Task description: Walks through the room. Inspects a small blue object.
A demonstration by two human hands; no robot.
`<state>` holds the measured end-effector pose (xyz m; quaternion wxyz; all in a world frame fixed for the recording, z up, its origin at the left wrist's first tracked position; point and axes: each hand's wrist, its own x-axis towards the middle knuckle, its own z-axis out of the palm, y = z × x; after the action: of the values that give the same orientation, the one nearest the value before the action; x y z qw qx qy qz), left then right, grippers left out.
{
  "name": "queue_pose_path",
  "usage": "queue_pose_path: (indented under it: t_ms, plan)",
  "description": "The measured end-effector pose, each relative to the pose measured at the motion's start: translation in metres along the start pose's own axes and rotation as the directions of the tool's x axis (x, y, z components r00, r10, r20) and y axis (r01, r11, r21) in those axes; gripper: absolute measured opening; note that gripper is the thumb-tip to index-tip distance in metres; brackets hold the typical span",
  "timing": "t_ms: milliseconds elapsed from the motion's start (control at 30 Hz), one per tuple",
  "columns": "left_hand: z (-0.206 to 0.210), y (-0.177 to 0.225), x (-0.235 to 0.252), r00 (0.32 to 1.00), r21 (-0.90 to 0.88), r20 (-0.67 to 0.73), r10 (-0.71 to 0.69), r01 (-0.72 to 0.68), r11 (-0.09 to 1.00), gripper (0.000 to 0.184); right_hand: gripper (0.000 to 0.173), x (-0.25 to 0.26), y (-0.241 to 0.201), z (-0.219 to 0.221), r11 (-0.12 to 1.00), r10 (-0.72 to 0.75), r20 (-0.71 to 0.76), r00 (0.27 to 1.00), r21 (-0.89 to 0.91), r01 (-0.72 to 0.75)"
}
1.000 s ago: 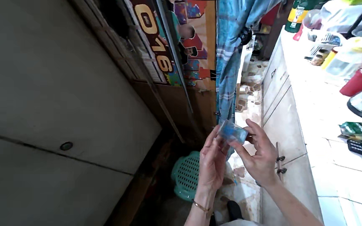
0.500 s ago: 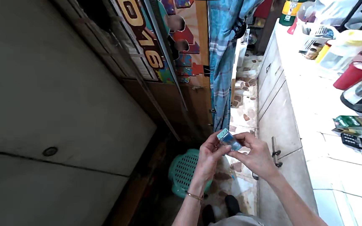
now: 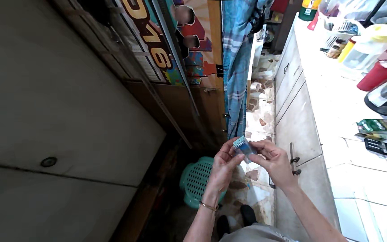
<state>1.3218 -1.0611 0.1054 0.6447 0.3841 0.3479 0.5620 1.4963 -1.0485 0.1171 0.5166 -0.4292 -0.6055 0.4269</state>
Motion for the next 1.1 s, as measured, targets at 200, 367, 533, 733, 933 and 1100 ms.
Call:
queue_pose_path:
  t_ms: [200, 367, 533, 733, 933, 1100]
  plan:
    - [0.013, -0.012, -0.01, 0.999, -0.172, -0.038, 0.008, -0.014, 0.985, 0.047, 0.057, -0.016, 0.002, 0.021, 0.862, -0.327, -0.076, 0.942, -0.432, 0.264]
    - [0.011, -0.007, -0.016, 0.999, -0.042, -0.032, 0.006, -0.008, 0.999, 0.039, 0.04, -0.011, -0.002, 0.002, 0.997, 0.029, 0.089, 0.996, -0.073, -0.023]
    - [0.009, -0.012, -0.021, 0.997, 0.065, -0.082, -0.012, 0.018, 0.998, 0.041, 0.027, -0.012, 0.002, -0.01, 0.995, 0.095, 0.154, 0.983, 0.026, -0.1]
    - [0.034, -0.002, -0.022, 0.981, 0.325, -0.193, -0.003, 0.067, 0.943, 0.041, 0.04, -0.022, 0.002, -0.002, 0.942, -0.071, 0.071, 0.995, -0.325, 0.09]
    - [0.034, -0.002, -0.022, 0.994, 0.29, -0.052, -0.093, 0.104, 0.951, 0.042, 0.04, -0.034, 0.02, -0.012, 0.975, 0.214, -0.037, 0.976, 0.064, -0.212]
    - [0.025, -0.005, -0.016, 0.973, -0.039, 0.092, -0.211, 0.215, 0.976, 0.04, 0.039, -0.035, 0.012, -0.02, 0.868, 0.373, -0.01, 0.928, 0.358, -0.345]
